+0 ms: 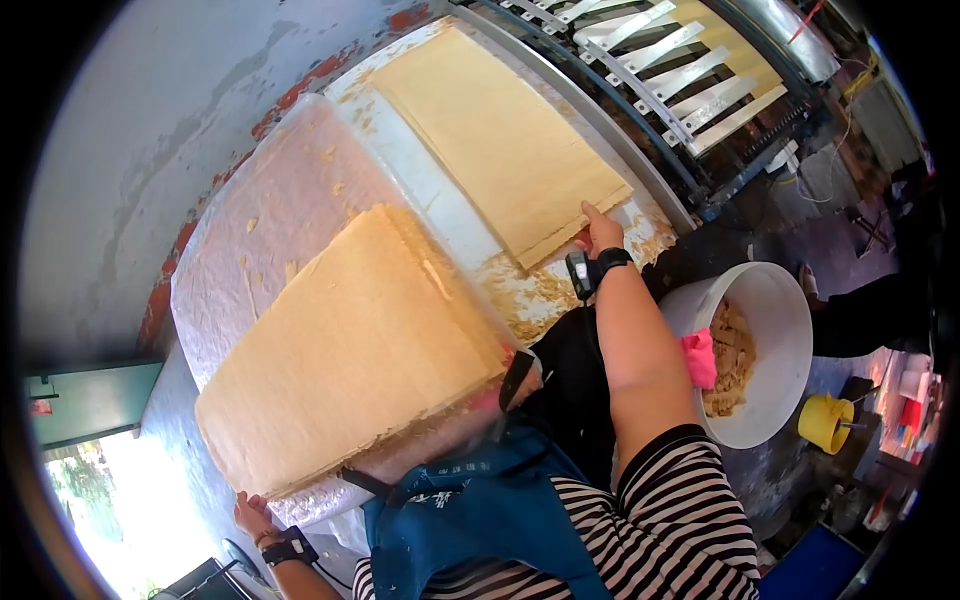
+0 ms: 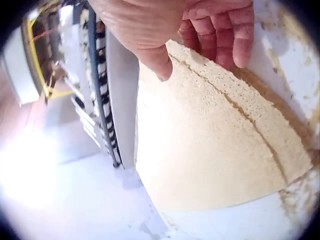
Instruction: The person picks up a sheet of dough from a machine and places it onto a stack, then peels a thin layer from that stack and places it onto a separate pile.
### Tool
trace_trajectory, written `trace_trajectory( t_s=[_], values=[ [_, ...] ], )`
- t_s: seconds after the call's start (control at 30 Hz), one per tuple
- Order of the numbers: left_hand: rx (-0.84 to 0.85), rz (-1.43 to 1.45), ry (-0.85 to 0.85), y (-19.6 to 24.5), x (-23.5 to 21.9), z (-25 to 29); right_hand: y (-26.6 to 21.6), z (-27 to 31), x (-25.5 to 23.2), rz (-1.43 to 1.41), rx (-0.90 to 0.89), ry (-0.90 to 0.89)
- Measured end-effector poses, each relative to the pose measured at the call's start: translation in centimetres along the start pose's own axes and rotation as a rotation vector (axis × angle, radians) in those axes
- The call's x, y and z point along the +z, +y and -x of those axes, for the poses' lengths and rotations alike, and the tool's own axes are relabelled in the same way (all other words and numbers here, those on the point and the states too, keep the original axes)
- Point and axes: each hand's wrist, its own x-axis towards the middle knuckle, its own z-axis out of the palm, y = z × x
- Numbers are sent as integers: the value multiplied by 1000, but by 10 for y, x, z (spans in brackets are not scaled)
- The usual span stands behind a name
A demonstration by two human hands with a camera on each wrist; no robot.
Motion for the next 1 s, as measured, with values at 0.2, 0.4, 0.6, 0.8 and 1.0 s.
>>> trace_trajectory(
  t_s=[0.2, 0.4, 0.6, 0.8, 1.0],
  values=[
    [207, 131, 21, 65, 26, 66, -22, 21, 35, 11, 210, -135],
    [619, -43, -500, 168, 84, 161, -53, 54, 54, 14, 104, -265],
    [1564, -381, -789, 222, 191, 287, -119, 251, 0, -523, 168, -359],
    [1744, -76, -1256, 207, 267, 388, -128, 381, -55, -620, 169, -445],
    [1069, 263, -1457, 182, 297, 425, -110, 378, -91, -490, -10, -723]
  ],
)
